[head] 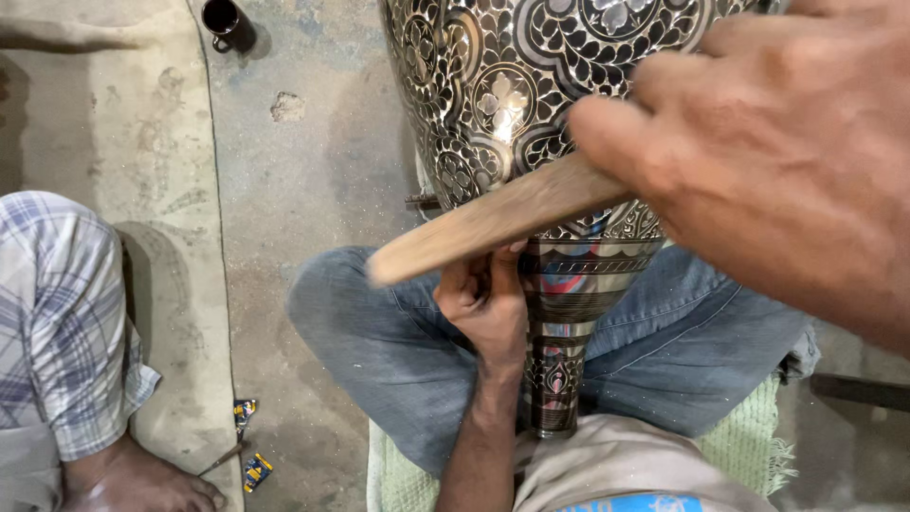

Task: The person sits cross-legged on the floor and uses a chisel and wooden mallet to engrave intricate floral patterns onto a large metal vase. They repeatedly strike the chisel to create detailed designs on the vase's surface.

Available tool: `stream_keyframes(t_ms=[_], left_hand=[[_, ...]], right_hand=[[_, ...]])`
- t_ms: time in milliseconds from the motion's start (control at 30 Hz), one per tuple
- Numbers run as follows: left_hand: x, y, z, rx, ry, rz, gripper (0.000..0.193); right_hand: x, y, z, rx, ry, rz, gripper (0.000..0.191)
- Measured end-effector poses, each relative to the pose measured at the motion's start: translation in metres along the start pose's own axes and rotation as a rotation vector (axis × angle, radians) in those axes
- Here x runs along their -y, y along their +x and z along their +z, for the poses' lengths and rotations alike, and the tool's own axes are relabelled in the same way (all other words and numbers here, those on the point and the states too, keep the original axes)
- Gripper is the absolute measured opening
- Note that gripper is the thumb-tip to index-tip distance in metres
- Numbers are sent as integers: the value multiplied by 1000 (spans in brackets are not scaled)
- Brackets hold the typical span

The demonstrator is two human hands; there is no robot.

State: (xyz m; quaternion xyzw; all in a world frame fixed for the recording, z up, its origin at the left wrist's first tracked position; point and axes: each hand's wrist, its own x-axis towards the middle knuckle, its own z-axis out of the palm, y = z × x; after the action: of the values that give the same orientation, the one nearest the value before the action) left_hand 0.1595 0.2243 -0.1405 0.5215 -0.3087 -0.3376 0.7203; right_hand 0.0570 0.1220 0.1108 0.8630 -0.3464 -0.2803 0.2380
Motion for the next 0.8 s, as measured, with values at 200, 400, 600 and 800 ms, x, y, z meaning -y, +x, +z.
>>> stream_keyframes(t_ms=[200, 400, 600, 800], left_hand=[[4, -3, -2, -15, 153, 49, 8], [-6, 5, -2, 12, 86, 67, 15], [-29, 40, 1, 412, -200, 78, 27], [-47, 60, 5, 598, -1, 102, 32]], right_hand=[[-4, -6, 4, -97, 92, -6, 21], [-1, -16, 13, -79, 90, 66, 10], [-10, -15, 59, -143, 261, 221, 13], [-20, -38, 106, -278, 420, 223, 25]])
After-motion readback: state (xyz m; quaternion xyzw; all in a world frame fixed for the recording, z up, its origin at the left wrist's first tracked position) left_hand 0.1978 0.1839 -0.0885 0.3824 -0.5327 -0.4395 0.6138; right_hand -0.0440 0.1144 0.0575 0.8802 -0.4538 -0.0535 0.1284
